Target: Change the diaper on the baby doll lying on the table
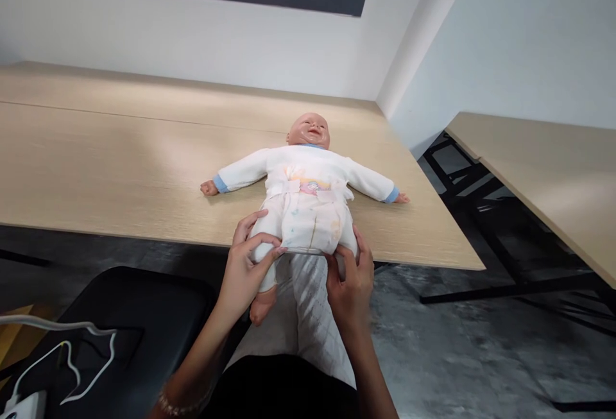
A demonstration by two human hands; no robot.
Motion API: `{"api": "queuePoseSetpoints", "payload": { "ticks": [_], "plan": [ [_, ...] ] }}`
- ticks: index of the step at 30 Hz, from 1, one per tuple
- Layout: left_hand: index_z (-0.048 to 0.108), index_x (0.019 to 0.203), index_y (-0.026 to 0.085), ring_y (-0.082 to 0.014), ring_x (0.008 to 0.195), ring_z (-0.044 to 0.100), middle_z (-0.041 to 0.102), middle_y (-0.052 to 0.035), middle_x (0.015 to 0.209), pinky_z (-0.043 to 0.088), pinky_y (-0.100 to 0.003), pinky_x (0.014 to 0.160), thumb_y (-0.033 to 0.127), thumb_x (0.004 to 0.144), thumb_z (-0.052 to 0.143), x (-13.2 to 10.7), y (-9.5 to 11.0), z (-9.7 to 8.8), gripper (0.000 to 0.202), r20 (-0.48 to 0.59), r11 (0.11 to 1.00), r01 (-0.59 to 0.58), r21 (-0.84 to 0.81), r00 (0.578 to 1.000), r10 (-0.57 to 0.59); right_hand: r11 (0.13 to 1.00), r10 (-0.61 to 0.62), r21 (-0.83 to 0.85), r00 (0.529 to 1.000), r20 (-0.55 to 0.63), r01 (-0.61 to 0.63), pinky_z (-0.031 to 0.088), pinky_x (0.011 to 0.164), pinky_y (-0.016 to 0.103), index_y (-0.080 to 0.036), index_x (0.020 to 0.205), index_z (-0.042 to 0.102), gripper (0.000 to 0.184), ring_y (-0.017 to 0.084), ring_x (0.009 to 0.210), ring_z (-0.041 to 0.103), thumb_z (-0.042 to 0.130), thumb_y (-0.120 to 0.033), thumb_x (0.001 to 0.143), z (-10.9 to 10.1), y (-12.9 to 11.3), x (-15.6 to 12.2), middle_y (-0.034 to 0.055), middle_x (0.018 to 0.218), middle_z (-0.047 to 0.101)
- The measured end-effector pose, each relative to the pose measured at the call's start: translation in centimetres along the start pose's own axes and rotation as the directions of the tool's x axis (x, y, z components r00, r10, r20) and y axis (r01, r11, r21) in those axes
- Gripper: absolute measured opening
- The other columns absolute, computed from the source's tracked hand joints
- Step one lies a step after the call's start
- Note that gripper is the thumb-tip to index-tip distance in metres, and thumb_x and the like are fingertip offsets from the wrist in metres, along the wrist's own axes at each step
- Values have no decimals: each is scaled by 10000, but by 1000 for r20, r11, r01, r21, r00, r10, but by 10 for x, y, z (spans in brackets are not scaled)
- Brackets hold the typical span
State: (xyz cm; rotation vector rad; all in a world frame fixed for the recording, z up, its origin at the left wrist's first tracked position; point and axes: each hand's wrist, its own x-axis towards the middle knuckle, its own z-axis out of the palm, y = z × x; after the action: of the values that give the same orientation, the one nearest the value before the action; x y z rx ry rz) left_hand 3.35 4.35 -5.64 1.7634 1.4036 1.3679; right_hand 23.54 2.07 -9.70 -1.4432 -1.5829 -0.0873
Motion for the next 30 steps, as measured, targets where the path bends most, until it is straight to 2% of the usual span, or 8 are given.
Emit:
{"api": "queuePoseSetpoints", "payload": {
  "ticks": [3,6,10,16,20,25,30],
  "plan": [
    [752,795,239,-293,1346,519,543,-73,1396,428,-470,1155,347,870,740,0,1,1,132,10,1000,-3,4,1000,3,990,47,127,997,65,-55,462,1084,527,-211,1008,651,154,305,1374,496,622,-360,977,-9,-1,4,141,1479,485],
    [766,859,250,-276,1309,544,572,-73,1340,463,-435,1121,380,852,759,1,5,4,131,-47,1000,0,5,999,0,966,114,220,988,106,-135,443,1103,523,-217,1049,664,271,302,1370,498,666,-465,940,-16,-6,11,128,1482,495],
    [772,852,245,-256,1257,571,590,-70,1255,475,-400,1097,408,848,758,8,11,8,164,-119,999,35,-29,992,-38,942,181,274,981,71,-194,446,1087,474,-214,959,671,211,265,1328,535,624,-420,974,-14,-11,21,98,1425,537],
    [775,770,241,-273,1280,542,572,-73,1236,426,-410,1135,445,818,775,15,9,10,209,-79,981,122,-150,988,-135,951,177,250,983,44,-183,470,1022,419,-207,894,642,216,244,1282,548,595,-395,989,-8,-12,27,97,1318,563],
    [778,770,241,-282,1296,525,558,-78,1251,406,-423,1149,463,800,789,15,5,11,224,-80,968,150,-200,982,-169,946,198,253,979,46,-203,470,1008,414,-209,885,643,228,243,1272,549,595,-408,987,-6,-8,26,93,1310,565],
    [786,771,239,-283,1284,532,562,-84,1255,404,-425,1149,471,798,788,16,5,7,234,-34,963,158,-219,985,-169,894,260,347,959,114,-284,441,1055,423,-224,905,673,232,243,1308,525,644,-450,954,-11,-8,27,75,1353,561],
    [797,770,234,-275,1259,545,570,-85,1222,394,-406,1144,466,782,802,19,4,8,232,-74,957,169,-235,979,-191,891,275,353,958,85,-287,416,1086,439,-221,964,673,225,234,1292,532,645,-444,954,-13,-15,36,78,1352,571]
  ]
}}
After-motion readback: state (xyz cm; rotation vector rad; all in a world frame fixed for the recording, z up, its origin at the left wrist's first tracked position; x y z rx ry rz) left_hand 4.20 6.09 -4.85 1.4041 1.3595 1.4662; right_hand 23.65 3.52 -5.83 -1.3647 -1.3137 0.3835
